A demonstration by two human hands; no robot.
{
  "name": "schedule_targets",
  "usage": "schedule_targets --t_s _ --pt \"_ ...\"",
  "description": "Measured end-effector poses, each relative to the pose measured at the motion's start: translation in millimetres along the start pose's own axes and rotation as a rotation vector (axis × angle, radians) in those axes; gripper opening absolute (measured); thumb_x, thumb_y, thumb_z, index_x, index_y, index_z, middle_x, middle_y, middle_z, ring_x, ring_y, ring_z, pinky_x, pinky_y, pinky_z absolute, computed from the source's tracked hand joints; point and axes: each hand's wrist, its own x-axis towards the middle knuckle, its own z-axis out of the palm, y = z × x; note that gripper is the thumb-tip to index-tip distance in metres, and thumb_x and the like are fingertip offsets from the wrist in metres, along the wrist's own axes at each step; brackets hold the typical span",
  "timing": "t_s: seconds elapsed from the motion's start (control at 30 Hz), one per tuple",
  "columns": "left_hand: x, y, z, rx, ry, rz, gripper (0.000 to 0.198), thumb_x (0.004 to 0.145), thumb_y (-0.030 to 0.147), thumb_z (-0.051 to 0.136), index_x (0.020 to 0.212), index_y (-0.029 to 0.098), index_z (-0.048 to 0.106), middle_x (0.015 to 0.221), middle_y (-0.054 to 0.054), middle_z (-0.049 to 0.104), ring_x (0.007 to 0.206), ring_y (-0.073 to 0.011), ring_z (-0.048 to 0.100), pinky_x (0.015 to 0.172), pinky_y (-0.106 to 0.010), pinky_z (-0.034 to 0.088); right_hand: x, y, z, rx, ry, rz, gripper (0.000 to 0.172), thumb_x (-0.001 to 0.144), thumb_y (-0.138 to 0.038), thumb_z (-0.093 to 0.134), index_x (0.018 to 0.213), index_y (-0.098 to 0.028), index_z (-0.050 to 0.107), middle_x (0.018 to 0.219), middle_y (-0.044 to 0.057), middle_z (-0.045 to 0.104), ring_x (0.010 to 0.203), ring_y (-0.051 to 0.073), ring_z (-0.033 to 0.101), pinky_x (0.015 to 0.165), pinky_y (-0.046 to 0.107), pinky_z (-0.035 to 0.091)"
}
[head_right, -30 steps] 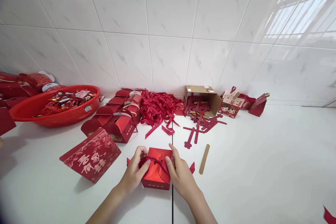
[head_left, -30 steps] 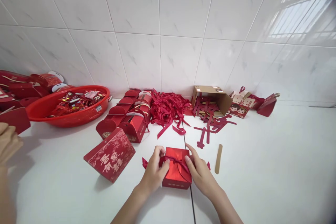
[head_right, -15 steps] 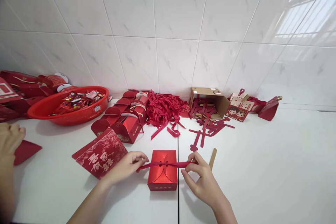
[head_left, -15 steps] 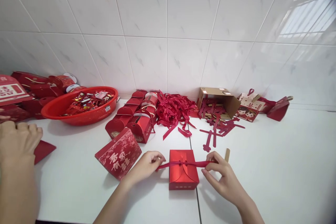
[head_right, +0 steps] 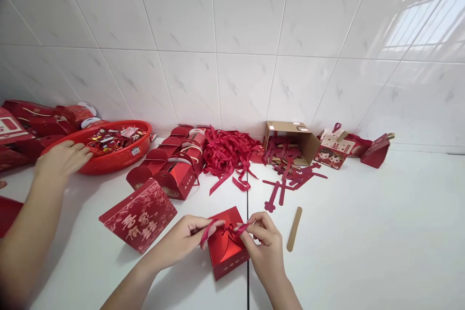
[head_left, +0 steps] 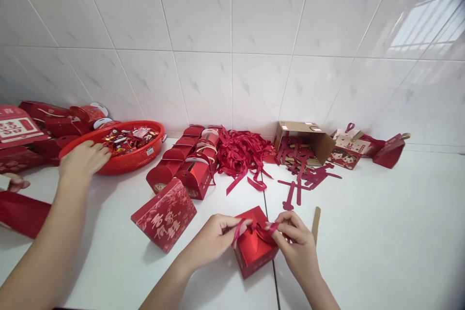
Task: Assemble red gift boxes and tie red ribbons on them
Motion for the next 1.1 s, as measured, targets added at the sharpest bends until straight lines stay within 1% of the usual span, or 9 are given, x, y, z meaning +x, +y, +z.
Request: schedule_targets --t_s 0.13,0.2,0.33,0.4,0.5,0.63,0.87,1.0,1.1 --pt "3 -6 11.2 0.206 0.167 0.083 0.03 0.091 0.034 0.046 0.082 0.018 0.071 0.074 -0.001 0.053 0.071 -0.0145 0.053 0.068 -0.023 0.043 2 -8 1 0.048 -0.103 0.018 0.019 0.081 -0.024 0.062 0.066 -0.023 0.074 0.074 0.004 0.054 0.06 0.013 0.051 0.051 0.025 0.044" --pt "6 -10 17.0 0.302 0.227 0.143 0.028 0.091 0.028 0.045 0.087 0.018 0.07 0.079 -0.002 0.052 0.071 -0.0138 0.054 0.067 -0.023 0.044 4 -11 3 0.062 -0.162 0.049 0.018 0.08 -0.023 0.063 0.065 -0.023 0.073 0.075 0.004 0.055 0.062 0.014 0.052 0.052 0.025 0.045" --pt "9 -18 28.8 0.487 0.313 0.267 0.029 0.089 0.016 0.04 0.093 0.018 0.069 0.086 -0.004 0.052 0.071 -0.0131 0.055 0.065 -0.023 0.045 9 -15 10 0.092 -0.269 0.185 0.018 0.08 -0.022 0.062 0.066 -0.022 0.073 0.076 0.004 0.055 0.063 0.014 0.053 0.053 0.025 0.045" --pt "10 -21 33.4 0.597 0.344 0.313 0.032 0.085 0.01 0.039 0.096 0.019 0.068 0.087 -0.004 0.052 0.067 -0.0125 0.054 0.061 -0.023 0.044 11 -17 13 0.092 -0.268 0.235 0.016 0.079 -0.023 0.063 0.067 -0.022 0.073 0.077 0.003 0.055 0.064 0.014 0.053 0.055 0.026 0.045" --pt "9 -24 37.3 0.714 0.381 0.359 0.036 0.081 0.005 0.04 0.101 0.019 0.067 0.088 -0.004 0.054 0.062 -0.0115 0.053 0.055 -0.023 0.043 12 -20 16 0.074 -0.226 0.279 0.014 0.077 -0.021 0.064 0.066 -0.02 0.072 0.078 0.003 0.055 0.065 0.014 0.053 0.057 0.026 0.045" --pt "8 -25 39.4 0.755 0.411 0.379 0.034 0.081 0.006 0.041 0.1 0.019 0.066 0.089 -0.004 0.055 0.06 -0.0109 0.054 0.053 -0.022 0.044 13 -23 14 0.038 -0.206 0.308 0.011 0.075 -0.019 0.065 0.066 -0.019 0.071 0.077 0.003 0.054 0.062 0.014 0.05 0.057 0.027 0.043" --pt "7 -26 43.7 0.769 0.499 0.425 0.029 0.087 0.01 0.042 0.101 0.02 0.065 0.091 -0.004 0.056 0.058 -0.0106 0.056 0.051 -0.022 0.045 16 -27 12 0.082 -0.268 0.258 0.014 0.074 -0.015 0.059 0.066 -0.018 0.069 0.08 0.004 0.056 0.064 0.013 0.05 0.056 0.026 0.041" --pt "5 -32 44.1 0.771 0.528 0.544 0.029 0.088 0.009 0.041 0.102 0.02 0.064 0.092 -0.005 0.057 0.062 -0.0114 0.059 0.052 -0.021 0.047 16 -26 10 0.101 -0.271 0.277 0.015 0.068 -0.01 0.057 0.059 -0.017 0.065 0.075 0.003 0.055 0.059 0.011 0.047 0.054 0.025 0.038" --pt "5 -37 41.7 0.755 0.477 0.632 0.028 0.089 0.007 0.041 0.102 0.02 0.062 0.097 -0.006 0.058 0.067 -0.0114 0.061 0.054 -0.02 0.048 19 -26 4 0.116 -0.32 0.328 0.014 0.064 -0.007 0.056 0.06 -0.017 0.065 0.076 0.001 0.056 0.057 0.009 0.043 0.053 0.024 0.035"
